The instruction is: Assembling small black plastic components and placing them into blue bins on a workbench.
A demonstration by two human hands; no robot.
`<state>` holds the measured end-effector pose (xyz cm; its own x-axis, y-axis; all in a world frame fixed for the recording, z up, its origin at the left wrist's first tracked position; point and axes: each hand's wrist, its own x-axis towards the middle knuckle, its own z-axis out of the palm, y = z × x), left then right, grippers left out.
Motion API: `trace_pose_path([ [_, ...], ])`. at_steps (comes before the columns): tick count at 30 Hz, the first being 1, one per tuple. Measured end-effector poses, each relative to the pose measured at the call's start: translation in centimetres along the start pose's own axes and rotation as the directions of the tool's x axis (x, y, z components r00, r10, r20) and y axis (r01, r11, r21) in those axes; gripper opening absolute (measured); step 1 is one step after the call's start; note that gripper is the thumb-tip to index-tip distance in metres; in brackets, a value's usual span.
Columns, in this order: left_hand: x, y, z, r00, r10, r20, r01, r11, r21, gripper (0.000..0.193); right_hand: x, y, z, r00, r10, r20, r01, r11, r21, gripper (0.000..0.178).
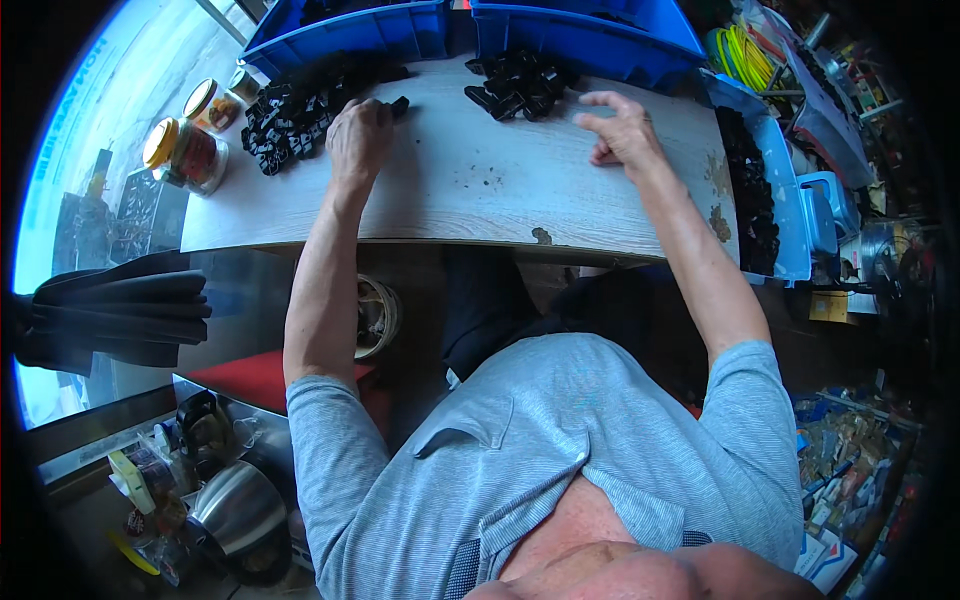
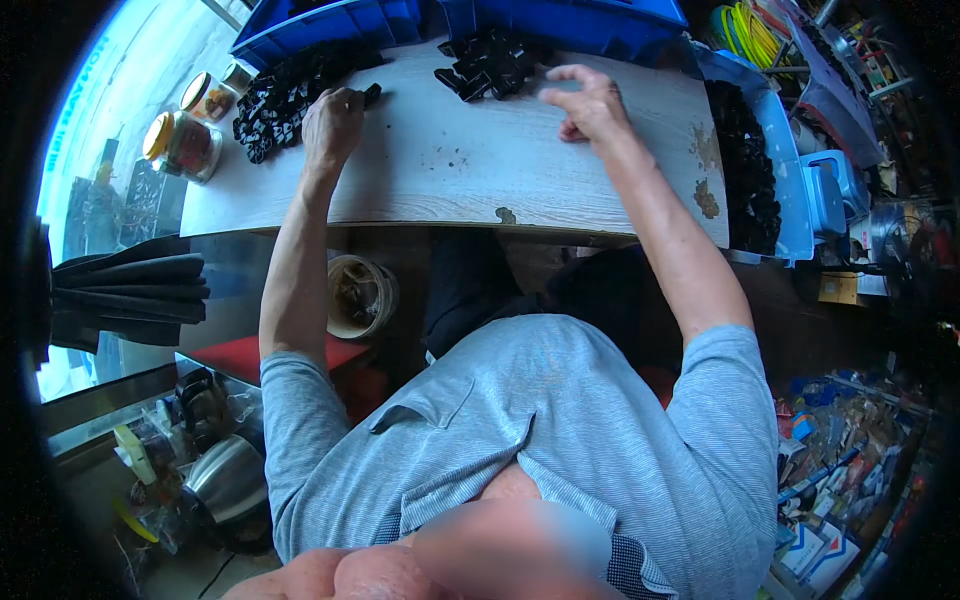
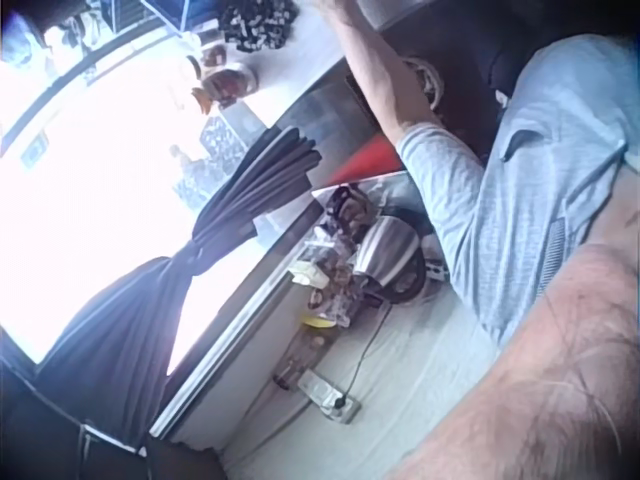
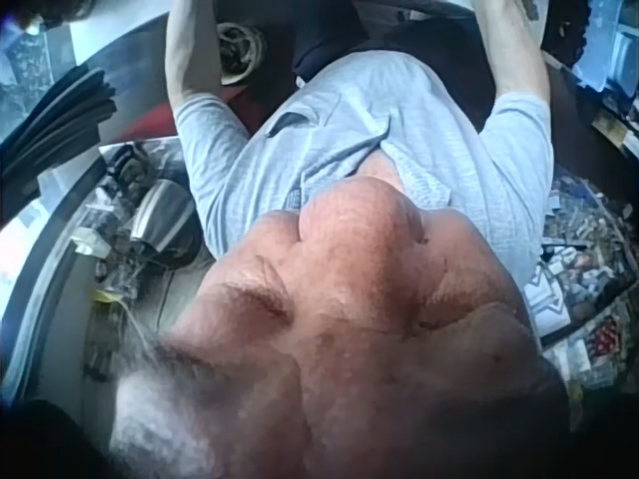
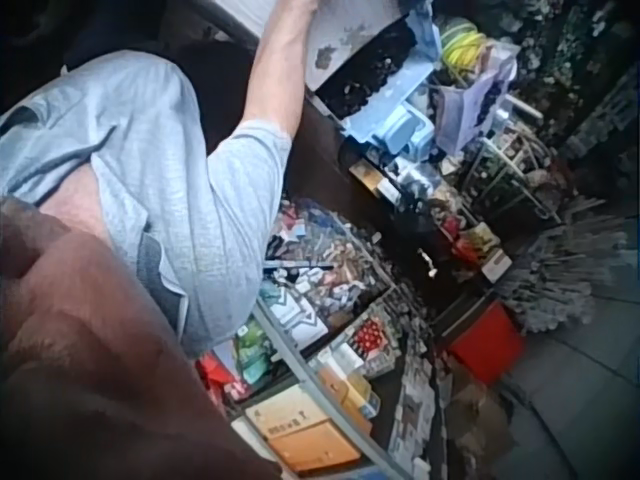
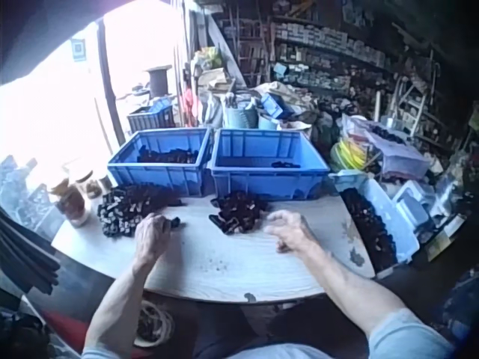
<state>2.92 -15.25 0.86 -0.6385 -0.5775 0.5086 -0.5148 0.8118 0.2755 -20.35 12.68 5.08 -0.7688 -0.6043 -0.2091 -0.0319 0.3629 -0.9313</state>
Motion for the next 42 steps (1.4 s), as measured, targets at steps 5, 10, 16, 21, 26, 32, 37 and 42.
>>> trace_pose_path([
  [5, -0.9, -0.4, 1.0, 0.989, -0.114, -0.098, 0.101, 0.987, -0.128, 0.024, 0.4, -1.4, 3.1, 0.998, -0.051, 0.045, 0.060, 0.975, -0.216, 0.047],
  [10, -2.4, 1.0, 0.6, 0.997, 0.072, -0.022, -0.072, 0.997, -0.019, 0.030, 1.3, -1.3, 3.8, 0.996, -0.068, 0.064, 0.085, 0.945, -0.317, 0.046],
  [16, -3.6, 3.8, 0.6, 0.976, 0.156, -0.153, -0.175, 0.977, -0.125, 0.025, 1.6, -0.3, 3.7, 0.992, -0.114, 0.058, 0.128, 0.918, -0.377, 0.042],
  [21, -4.9, 7.4, 0.7, 0.989, 0.061, -0.132, -0.117, 0.872, -0.476, 0.026, 0.3, -0.4, 3.0, 0.984, -0.088, 0.158, 0.132, 0.945, -0.299, 0.033],
  [26, -5.7, 10.3, 0.6, 0.994, 0.082, -0.073, -0.109, 0.841, -0.531, 0.029, -0.1, 0.1, 2.4, 0.973, -0.051, 0.226, 0.115, 0.952, -0.282, 0.031],
  [32, -5.7, 11.5, 1.8, 0.990, 0.076, -0.119, -0.133, 0.787, -0.602, 0.028, -1.3, 0.2, 2.6, 0.978, -0.042, 0.204, 0.095, 0.962, -0.255, 0.040],
  [37, -4.5, 13.5, 1.8, 0.970, 0.174, -0.168, -0.239, 0.805, -0.544, 0.027, -1.9, -0.3, 2.6, 0.987, 0.014, 0.160, 0.028, 0.967, -0.254, 0.046],
  [42, -3.3, 13.9, 2.7, 0.940, 0.340, 0.004, -0.303, 0.842, -0.446, 0.026, -1.8, -0.3, 2.9, 0.985, 0.056, 0.165, -0.008, 0.962, -0.274, 0.036],
])
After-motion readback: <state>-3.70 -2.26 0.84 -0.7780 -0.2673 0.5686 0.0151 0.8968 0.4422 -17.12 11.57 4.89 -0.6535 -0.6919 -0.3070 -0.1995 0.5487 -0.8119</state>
